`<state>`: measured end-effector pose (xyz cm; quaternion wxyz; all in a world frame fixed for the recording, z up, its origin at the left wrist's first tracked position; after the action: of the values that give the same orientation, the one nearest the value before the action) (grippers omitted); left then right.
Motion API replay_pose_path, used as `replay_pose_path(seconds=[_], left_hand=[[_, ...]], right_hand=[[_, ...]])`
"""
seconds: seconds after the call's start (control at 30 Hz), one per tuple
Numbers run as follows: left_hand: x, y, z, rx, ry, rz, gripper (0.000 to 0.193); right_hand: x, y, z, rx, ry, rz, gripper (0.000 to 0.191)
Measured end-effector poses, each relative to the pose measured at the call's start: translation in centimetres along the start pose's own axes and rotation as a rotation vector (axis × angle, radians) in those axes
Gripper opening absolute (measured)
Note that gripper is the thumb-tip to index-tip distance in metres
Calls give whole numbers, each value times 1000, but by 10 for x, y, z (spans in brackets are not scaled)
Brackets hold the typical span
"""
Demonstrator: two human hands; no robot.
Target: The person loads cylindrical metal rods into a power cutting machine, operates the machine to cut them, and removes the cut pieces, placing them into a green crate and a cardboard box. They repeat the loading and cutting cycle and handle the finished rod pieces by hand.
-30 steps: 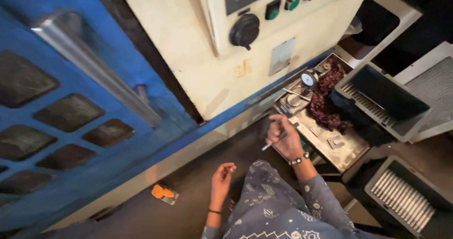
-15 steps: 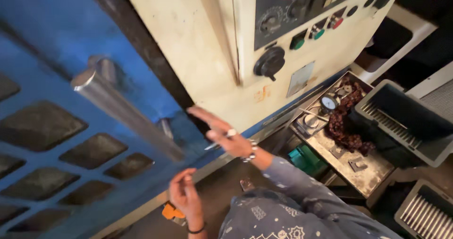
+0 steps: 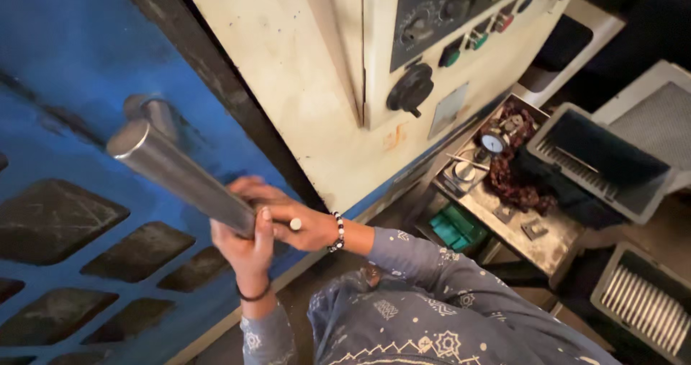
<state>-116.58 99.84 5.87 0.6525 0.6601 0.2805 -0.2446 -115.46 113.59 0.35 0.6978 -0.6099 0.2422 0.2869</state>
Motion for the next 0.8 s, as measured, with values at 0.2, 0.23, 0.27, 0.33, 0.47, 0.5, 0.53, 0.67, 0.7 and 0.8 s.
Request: replay_pose_path(seconds=[0.2, 0.23, 0.27, 0.33, 0.47, 0.5, 0.53, 0.67, 0.7, 0.8], left_hand=[[5, -25, 1, 314, -118, 149, 20], [6, -27, 1, 349, -111, 167, 21], [8, -27, 0, 386, -104, 185, 21], [8, -27, -2, 428, -100, 202, 20], [7, -23, -1, 397, -95, 260, 19], [7, -23, 0, 375, -88, 281, 19], [7, -22, 0, 386, -84, 260, 19], [8, -26, -3, 424, -45, 251, 20], [10, -27, -4, 431, -28, 271, 21], [11, -28, -8, 311, 52, 146, 19]], right_hand=[[15, 23, -17, -89, 159, -38, 52], [17, 26, -19, -115, 175, -43, 50], [19, 29, -21, -138, 191, -47, 49], [20, 31, -23, -154, 217, -41, 45], [20, 27, -24, -165, 254, -1, 41], [20, 26, -23, -198, 247, -43, 42], [19, 26, -23, -234, 237, -83, 43], [16, 30, -19, -64, 202, 47, 40], [16, 32, -17, -47, 184, 41, 36], [14, 41, -13, -66, 138, 31, 31]])
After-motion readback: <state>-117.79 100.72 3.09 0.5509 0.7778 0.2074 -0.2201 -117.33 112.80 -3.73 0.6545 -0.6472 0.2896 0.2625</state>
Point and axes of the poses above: each hand's wrist, its own x-axis away from the middle knuckle, its own z-axis out of the back of the hand, y = z × x, the point moved 1 cm from there along -x, towards the middle knuckle, and after that the axes turned 12 degrees about y, right-handed, at the moved point
